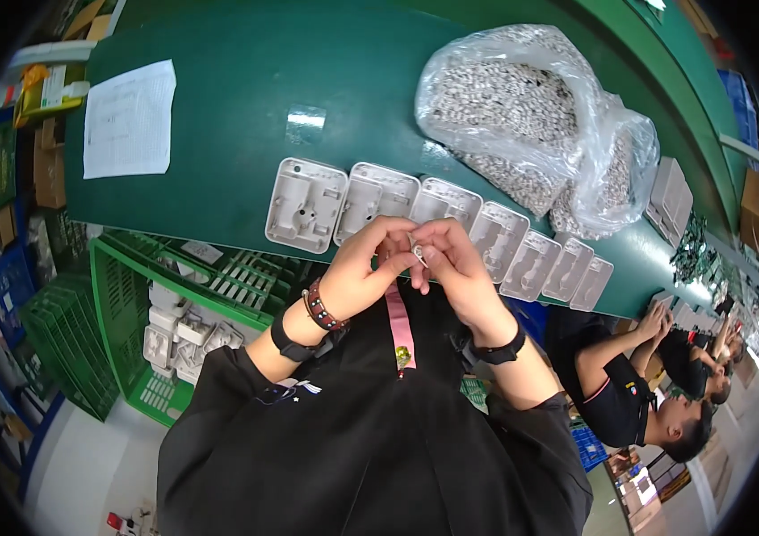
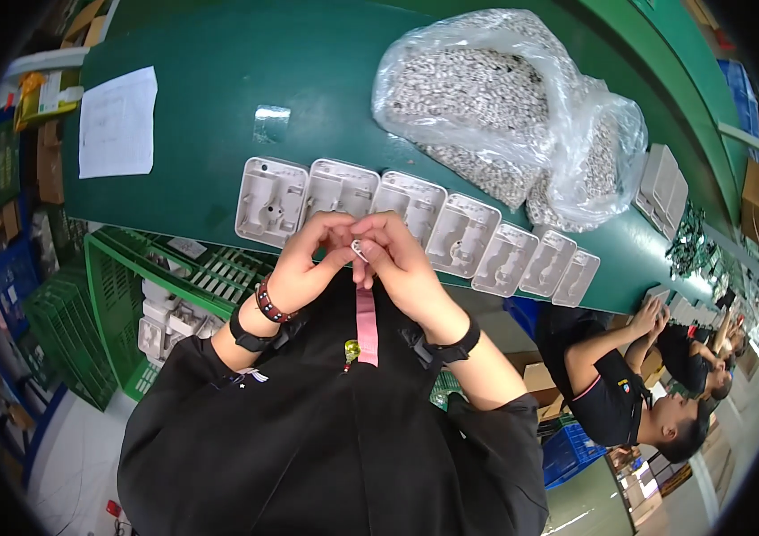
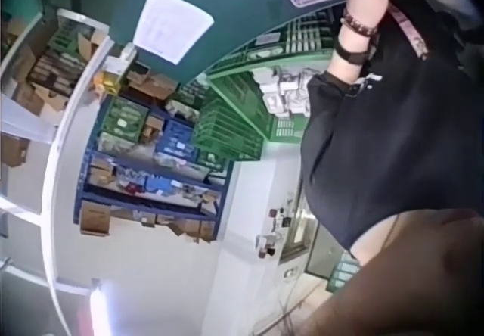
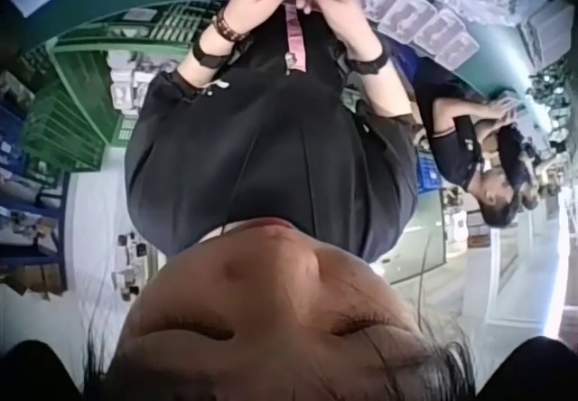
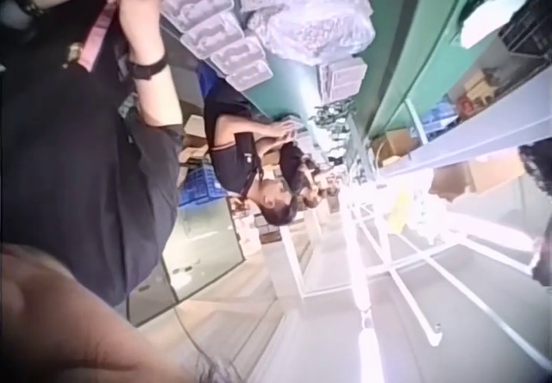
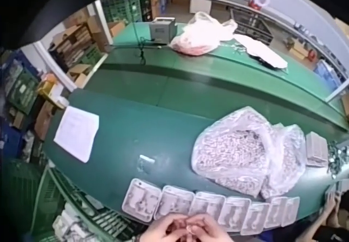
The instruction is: The person moves a green crate of plastic housings to a workbench, places the housings onto the table, and inserts small white components into each housing by hand.
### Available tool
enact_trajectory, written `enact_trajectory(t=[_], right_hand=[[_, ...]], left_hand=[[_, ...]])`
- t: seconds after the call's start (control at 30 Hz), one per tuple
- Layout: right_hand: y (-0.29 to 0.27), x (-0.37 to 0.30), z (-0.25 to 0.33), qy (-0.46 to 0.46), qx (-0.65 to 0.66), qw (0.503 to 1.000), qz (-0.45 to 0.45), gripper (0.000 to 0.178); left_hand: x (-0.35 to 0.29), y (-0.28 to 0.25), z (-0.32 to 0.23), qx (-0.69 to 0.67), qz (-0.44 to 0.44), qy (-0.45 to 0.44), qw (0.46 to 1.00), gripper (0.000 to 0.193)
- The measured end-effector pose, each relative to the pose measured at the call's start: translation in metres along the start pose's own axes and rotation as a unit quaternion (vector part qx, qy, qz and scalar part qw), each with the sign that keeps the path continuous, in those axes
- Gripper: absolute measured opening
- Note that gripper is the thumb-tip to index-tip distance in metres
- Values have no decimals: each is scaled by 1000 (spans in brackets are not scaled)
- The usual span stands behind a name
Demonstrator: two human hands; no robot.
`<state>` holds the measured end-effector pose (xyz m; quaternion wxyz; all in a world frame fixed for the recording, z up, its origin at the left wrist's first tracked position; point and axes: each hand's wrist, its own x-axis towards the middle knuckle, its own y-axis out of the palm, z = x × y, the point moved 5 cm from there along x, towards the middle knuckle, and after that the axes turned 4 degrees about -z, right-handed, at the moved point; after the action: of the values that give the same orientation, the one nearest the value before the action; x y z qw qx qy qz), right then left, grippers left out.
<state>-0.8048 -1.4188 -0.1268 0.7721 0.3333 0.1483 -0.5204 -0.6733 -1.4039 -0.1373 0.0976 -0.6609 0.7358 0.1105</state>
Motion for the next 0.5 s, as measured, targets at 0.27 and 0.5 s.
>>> enact_trajectory(t=[0.27,0.5], right_hand=[[41,25,-18,-122,-210,969,38,12],[94,78,15,-368,-626,672,148,12]], left_hand=[[-16,-50,27,35,24,-33,999,21],[-4,-112,56,59,-66,-77,993,23]])
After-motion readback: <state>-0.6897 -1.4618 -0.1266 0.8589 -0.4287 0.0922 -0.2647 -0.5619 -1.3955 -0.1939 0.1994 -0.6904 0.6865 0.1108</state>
